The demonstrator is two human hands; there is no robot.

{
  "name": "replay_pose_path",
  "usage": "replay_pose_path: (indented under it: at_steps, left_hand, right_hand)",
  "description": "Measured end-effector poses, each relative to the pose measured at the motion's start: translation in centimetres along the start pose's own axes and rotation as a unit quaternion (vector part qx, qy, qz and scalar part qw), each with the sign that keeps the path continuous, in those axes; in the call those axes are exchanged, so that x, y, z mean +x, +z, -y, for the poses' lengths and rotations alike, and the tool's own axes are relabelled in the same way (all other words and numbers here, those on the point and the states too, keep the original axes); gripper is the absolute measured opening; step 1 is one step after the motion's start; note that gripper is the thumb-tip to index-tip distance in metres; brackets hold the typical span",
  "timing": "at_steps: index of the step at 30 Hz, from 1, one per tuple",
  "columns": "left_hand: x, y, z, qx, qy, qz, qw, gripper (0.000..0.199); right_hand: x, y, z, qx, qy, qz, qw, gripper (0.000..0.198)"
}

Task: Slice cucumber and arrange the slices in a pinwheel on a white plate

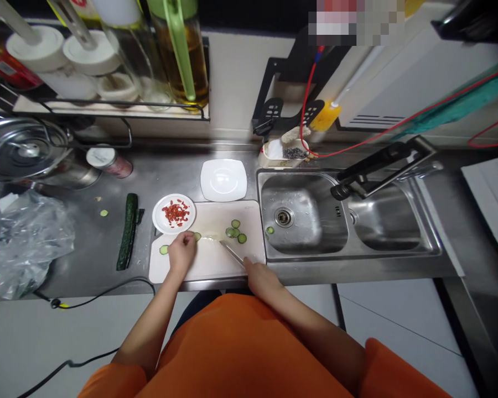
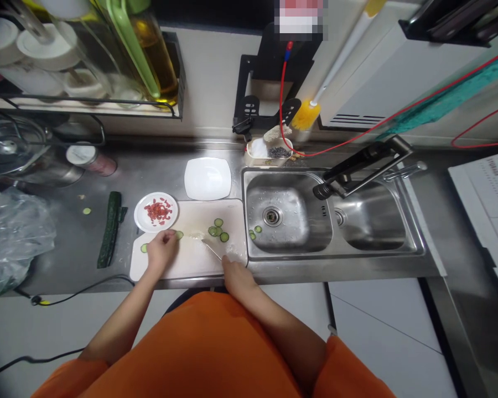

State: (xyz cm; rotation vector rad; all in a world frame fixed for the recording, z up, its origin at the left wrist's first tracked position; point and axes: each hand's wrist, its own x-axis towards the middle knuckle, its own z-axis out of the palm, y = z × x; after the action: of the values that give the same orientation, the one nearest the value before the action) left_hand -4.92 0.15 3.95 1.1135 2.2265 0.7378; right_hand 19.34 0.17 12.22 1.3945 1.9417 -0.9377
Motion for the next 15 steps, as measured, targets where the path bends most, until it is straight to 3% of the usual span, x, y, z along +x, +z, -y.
replay_pose_path:
  at_steps: [6, 12, 15]
  left_hand:
    - [0.6, -0.3, 1.6, 0.021, 0.012, -0.03, 0.999, 0.022]
    - [-0.1, -0.1, 1.7, 0.077, 0.096, -0.084, 0.989, 0.021]
    - [-0.1, 0.4, 0.4, 0.055, 0.157, -0.044, 0.985, 0.02]
  right_hand:
    - [0.0, -0.2, -0.1, 0.004, -0.003, 0.004, 1.0, 0.043]
    - [0.1, 0.0, -0.1, 0.007, -0.001, 0.003, 1.0, 0.044]
    - [0.0, -0.1, -0.1, 0.005, 0.0, 0.008, 1.0, 0.042]
